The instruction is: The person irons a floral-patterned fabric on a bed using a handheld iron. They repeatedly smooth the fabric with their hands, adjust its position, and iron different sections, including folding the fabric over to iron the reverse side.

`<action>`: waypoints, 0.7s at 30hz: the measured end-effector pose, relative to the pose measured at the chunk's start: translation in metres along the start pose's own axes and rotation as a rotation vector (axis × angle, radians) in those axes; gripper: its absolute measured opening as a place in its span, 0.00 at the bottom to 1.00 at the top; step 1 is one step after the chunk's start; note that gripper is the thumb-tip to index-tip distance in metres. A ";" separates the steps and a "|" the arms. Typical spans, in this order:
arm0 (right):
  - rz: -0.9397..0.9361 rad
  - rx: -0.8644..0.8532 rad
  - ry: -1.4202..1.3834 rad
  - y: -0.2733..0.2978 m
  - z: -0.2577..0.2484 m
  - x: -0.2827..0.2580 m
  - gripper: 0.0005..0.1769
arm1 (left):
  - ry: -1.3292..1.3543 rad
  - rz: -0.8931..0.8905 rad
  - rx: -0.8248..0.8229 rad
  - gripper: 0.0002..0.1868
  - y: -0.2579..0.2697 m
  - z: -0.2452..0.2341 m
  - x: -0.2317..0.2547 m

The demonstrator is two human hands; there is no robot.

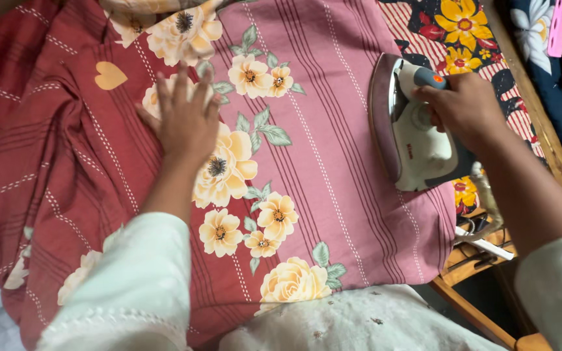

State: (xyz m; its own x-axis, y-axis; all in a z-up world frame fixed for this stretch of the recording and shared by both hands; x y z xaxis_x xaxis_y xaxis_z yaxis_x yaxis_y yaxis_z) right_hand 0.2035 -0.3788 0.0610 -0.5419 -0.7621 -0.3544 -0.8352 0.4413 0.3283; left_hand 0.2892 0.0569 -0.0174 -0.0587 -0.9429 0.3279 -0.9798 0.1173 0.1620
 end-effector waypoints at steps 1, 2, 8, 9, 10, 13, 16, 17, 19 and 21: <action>-0.012 -0.031 -0.039 0.000 -0.001 -0.002 0.27 | -0.002 -0.030 0.002 0.31 -0.005 -0.003 -0.009; -0.032 -0.082 -0.021 0.001 0.002 -0.007 0.25 | -0.009 -0.046 0.006 0.30 -0.011 -0.007 -0.017; -0.456 -0.307 0.202 0.063 0.051 -0.089 0.24 | 0.011 -0.143 -0.034 0.29 -0.045 -0.027 -0.037; -0.422 -0.352 0.189 0.078 0.063 -0.107 0.26 | 0.022 -0.152 -0.036 0.29 -0.049 -0.028 -0.039; -0.388 -0.396 0.176 0.096 0.075 -0.125 0.27 | 0.033 -0.161 -0.038 0.29 -0.053 -0.028 -0.042; -0.416 -0.454 0.231 0.137 0.102 -0.191 0.24 | 0.047 -0.153 -0.065 0.28 -0.062 -0.019 -0.053; -0.444 -0.512 0.250 0.152 0.121 -0.244 0.25 | 0.231 -0.138 -0.120 0.30 -0.073 -0.014 -0.070; -0.470 -0.523 0.242 0.153 0.125 -0.256 0.25 | 0.351 -0.118 -0.095 0.32 -0.074 -0.016 -0.078; -0.527 -0.459 0.224 0.145 0.129 -0.278 0.24 | 0.595 -0.069 -0.039 0.37 -0.074 -0.023 -0.090; -0.544 -0.376 0.210 0.129 0.130 -0.289 0.24 | 0.549 -0.052 0.065 0.39 -0.061 -0.025 -0.093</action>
State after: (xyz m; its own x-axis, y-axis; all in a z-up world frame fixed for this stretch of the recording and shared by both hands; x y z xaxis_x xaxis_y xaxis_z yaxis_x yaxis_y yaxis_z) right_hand 0.2407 -0.0398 0.0918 0.0063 -0.9207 -0.3903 -0.8731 -0.1953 0.4467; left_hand 0.3596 0.1448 -0.0349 0.0810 -0.6441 0.7606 -0.9895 0.0395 0.1388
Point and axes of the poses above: each hand's wrist, its own y-axis away from the middle knuckle, its own z-axis out of the palm, x = y × z, the point moved 5 cm from there along -y, towards the middle knuckle
